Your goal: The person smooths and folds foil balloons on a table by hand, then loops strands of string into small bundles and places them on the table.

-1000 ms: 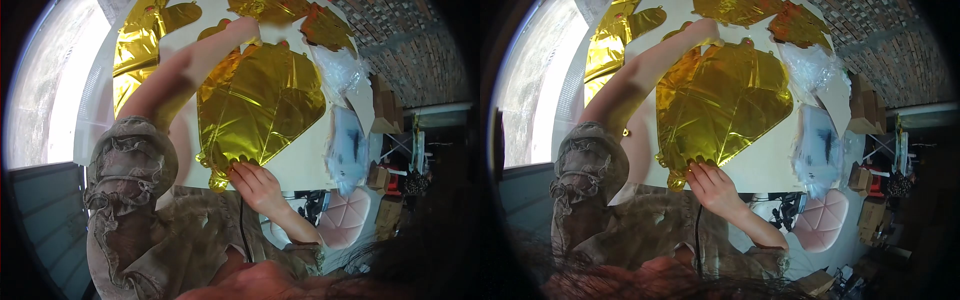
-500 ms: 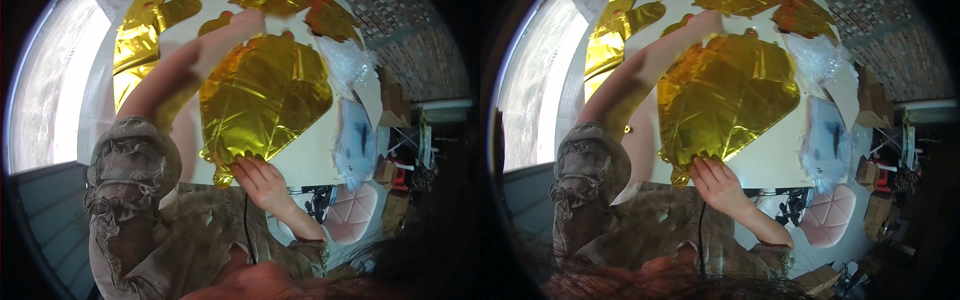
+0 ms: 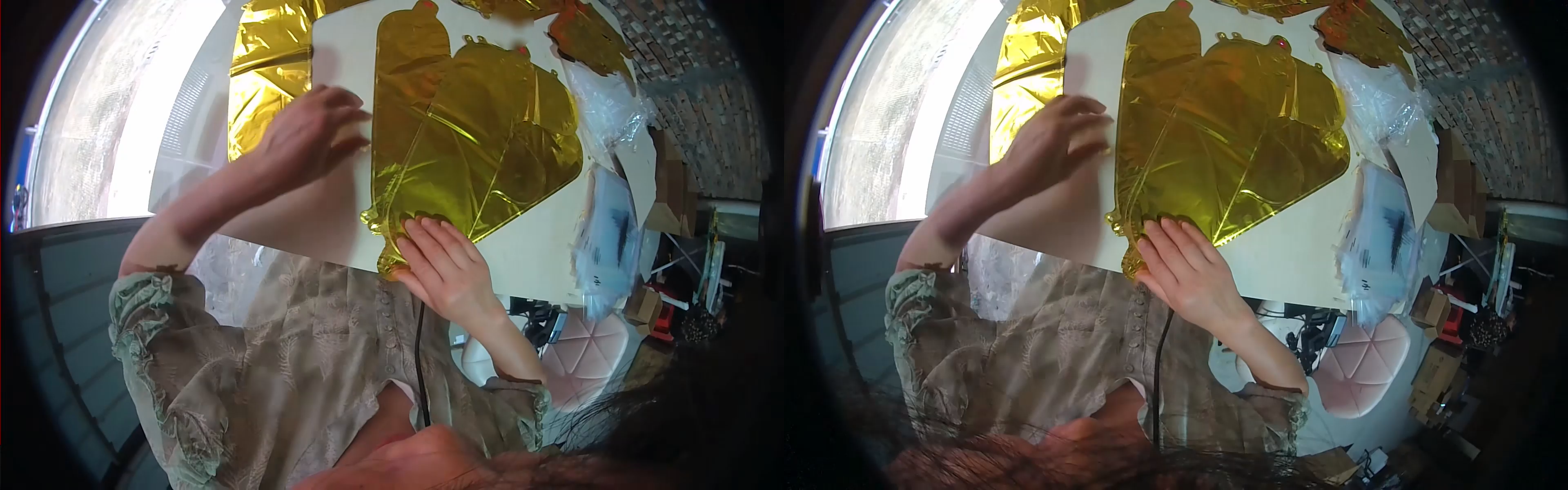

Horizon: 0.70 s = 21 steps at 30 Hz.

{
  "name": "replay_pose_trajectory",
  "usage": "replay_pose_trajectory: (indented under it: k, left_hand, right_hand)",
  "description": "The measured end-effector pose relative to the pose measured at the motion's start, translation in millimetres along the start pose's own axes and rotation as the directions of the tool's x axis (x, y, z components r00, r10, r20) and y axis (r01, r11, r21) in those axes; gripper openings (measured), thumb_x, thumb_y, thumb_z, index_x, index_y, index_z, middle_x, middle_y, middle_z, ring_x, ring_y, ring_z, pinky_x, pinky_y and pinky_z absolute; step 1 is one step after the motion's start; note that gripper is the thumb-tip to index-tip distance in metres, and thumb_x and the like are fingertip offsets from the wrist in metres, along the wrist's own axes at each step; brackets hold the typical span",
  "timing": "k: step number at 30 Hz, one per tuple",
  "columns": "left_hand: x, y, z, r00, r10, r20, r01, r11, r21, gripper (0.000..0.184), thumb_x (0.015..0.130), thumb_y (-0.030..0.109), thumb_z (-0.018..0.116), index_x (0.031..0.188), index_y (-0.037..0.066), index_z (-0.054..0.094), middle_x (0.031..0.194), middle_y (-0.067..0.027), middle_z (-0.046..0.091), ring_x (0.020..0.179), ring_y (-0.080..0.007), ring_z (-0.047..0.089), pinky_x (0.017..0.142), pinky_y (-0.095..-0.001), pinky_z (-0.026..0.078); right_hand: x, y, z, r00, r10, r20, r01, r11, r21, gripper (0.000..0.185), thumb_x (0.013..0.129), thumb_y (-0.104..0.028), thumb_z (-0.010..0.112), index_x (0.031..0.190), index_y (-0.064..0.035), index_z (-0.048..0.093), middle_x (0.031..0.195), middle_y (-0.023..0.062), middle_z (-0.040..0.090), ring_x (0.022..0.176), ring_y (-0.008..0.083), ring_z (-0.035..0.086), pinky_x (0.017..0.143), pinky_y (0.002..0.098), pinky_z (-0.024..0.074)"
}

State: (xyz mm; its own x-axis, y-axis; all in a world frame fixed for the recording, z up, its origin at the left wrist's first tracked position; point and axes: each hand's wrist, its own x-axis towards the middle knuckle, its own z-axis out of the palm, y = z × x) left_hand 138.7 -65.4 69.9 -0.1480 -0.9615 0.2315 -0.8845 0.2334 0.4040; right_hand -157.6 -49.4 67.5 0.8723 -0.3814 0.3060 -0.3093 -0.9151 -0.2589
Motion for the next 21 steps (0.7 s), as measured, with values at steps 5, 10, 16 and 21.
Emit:
replay_pose_trajectory:
  k: [5, 10, 16, 21]
  left_hand:
    - [-19, 4, 13, 0.999, -0.016, -0.036, 0.014, 0.999, -0.042, 0.035, 0.082, 0.019, 0.075, 0.114, 0.006, 0.068, 0.129, -0.0156, 0.059, 0.115, -0.0341, 0.058, 0.099, -0.0422, 0.048]
    - [29, -26, 34, 0.966, -0.122, -0.227, 0.143, 0.987, 0.077, 0.044, 0.084, 0.028, 0.074, 0.117, 0.001, 0.066, 0.132, -0.0196, 0.057, 0.119, -0.0377, 0.055, 0.101, -0.0436, 0.045]
    - [60, -29, 46, 0.932, -0.215, -0.292, 0.274, 0.945, 0.177, 0.052, 0.080, 0.044, 0.073, 0.110, 0.001, 0.068, 0.128, -0.0185, 0.061, 0.118, -0.0369, 0.054, 0.097, -0.0465, 0.044]
    - [59, -30, 46, 0.931, -0.212, -0.298, 0.269, 0.948, 0.167, 0.054, 0.081, 0.043, 0.073, 0.115, 0.002, 0.068, 0.127, -0.0170, 0.061, 0.115, -0.0356, 0.055, 0.095, -0.0462, 0.044]
  right_hand:
    - [4, 2, 9, 1.000, -0.011, 0.018, 0.011, 1.000, 0.001, 0.039, 0.079, -0.024, 0.078, 0.111, -0.0048, 0.067, 0.126, 0.0122, 0.062, 0.117, 0.0284, 0.058, 0.103, 0.0418, 0.0462]
    - [5, 3, 11, 1.000, -0.019, 0.011, 0.019, 1.000, -0.004, 0.037, 0.080, -0.021, 0.077, 0.112, -0.0049, 0.067, 0.126, 0.0116, 0.062, 0.117, 0.0290, 0.058, 0.102, 0.0417, 0.0467]
    - [5, 0, 7, 1.000, -0.005, -0.005, 0.005, 1.000, 0.006, 0.038, 0.082, -0.023, 0.075, 0.114, -0.0048, 0.066, 0.126, 0.0115, 0.061, 0.118, 0.0287, 0.057, 0.102, 0.0417, 0.0460]
    - [3, 2, 10, 0.999, -0.009, -0.039, 0.009, 1.000, 0.010, 0.037, 0.083, -0.025, 0.074, 0.113, -0.0045, 0.066, 0.125, 0.0116, 0.062, 0.117, 0.0283, 0.058, 0.102, 0.0410, 0.0458]
